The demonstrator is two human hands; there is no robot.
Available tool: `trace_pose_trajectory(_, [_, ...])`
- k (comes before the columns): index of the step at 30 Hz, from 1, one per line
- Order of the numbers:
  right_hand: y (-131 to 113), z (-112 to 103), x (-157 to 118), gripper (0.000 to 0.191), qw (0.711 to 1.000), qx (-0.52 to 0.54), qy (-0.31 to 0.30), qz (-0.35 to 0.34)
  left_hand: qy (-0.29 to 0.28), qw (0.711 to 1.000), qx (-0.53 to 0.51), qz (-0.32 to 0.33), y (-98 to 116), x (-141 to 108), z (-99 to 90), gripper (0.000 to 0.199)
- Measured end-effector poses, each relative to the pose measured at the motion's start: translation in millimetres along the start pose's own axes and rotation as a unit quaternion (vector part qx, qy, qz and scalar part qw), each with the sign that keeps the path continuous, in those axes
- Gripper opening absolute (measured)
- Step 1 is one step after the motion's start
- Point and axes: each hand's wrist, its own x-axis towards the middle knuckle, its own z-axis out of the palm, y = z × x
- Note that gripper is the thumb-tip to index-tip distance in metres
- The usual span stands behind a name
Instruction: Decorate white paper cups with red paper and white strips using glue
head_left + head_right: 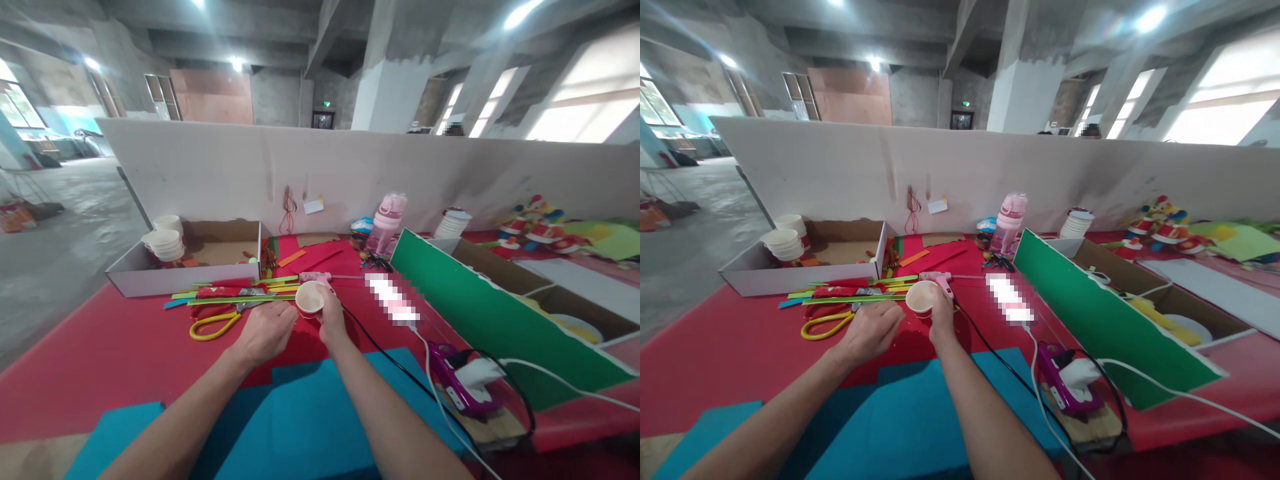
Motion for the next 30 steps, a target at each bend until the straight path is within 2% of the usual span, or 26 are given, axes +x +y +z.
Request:
trace_pose_trajectory(2, [-6, -3, 3, 0.026, 0.997, 0.015, -0.029, 0.077, 0.039, 0.993, -0.093, -0.054, -5, 0, -0.1, 0.022])
trace_pose_trajectory(4, [-11, -6, 4, 0.026, 0.984, 0.019, -0.111, 0.136, 0.052, 0.982, -0.17, -0.067, -13, 1, -5.0, 0.03])
trace_pose_trajectory(6, [-13, -8, 1, 0.025, 0.962, 0.006, -0.211, 0.175, 0.006, 0.976, -0.213, -0.032, -19, 2, -14.8, 0.035])
trace_pose_trajectory(8, [-13, -9, -4, 0.028, 0.934, -0.024, -0.289, 0.209, -0.055, 0.966, -0.251, -0.01, -22, 4, -26.2, 0.032])
trace_pose_trajectory(11, [-11, -7, -8, 0.045, 0.901, -0.084, -0.356, 0.232, -0.101, 0.942, -0.318, -0.028, -22, 6, -38.6, 0.017])
trace_pose_trajectory(13, [-10, -5, -9, 0.053, 0.916, -0.124, -0.341, 0.17, -0.102, 0.925, -0.362, -0.056, -23, 7, -40.9, 0.018])
trace_pose_trajectory(15, [-13, -2, -8, 0.046, 0.942, -0.169, -0.288, 0.01, -0.094, 0.91, -0.394, -0.09, -25, 7, -39.1, 0.021])
trace_pose_trajectory(16, [-14, 0, -9, 0.039, 0.941, -0.192, -0.264, -0.085, -0.087, 0.906, -0.399, -0.11, -26, 6, -37.2, 0.022])
trace_pose_trajectory(17, [-17, 0, -9, 0.032, 0.928, -0.213, -0.253, -0.17, -0.081, 0.905, -0.396, -0.129, -27, 6, -35.1, 0.023])
trace_pose_trajectory(18, [-19, 1, -11, 0.028, 0.908, -0.234, -0.262, -0.227, -0.076, 0.907, -0.387, -0.146, -29, 5, -33.0, 0.024])
trace_pose_trajectory(20, [-22, 1, -15, 0.022, 0.874, -0.263, -0.286, -0.29, -0.064, 0.917, -0.358, -0.166, -31, 4, -29.0, 0.024])
trace_pose_trajectory(23, [-24, 1, -20, 0.014, 0.835, -0.309, -0.296, -0.345, -0.048, 0.938, -0.301, -0.165, -34, 3, -24.4, 0.023])
trace_pose_trajectory(25, [-24, 0, -21, 0.013, 0.824, -0.327, -0.295, -0.356, -0.041, 0.954, -0.259, -0.148, -35, 3, -21.9, 0.022])
trace_pose_trajectory(27, [-23, -1, -19, 0.013, 0.827, -0.333, -0.302, -0.338, -0.042, 0.967, -0.217, -0.128, -34, 3, -19.9, 0.021])
trace_pose_trajectory(30, [-19, -2, -17, 0.017, 0.848, -0.319, -0.32, -0.277, -0.046, 0.982, -0.157, -0.098, -30, 3, -18.0, 0.018])
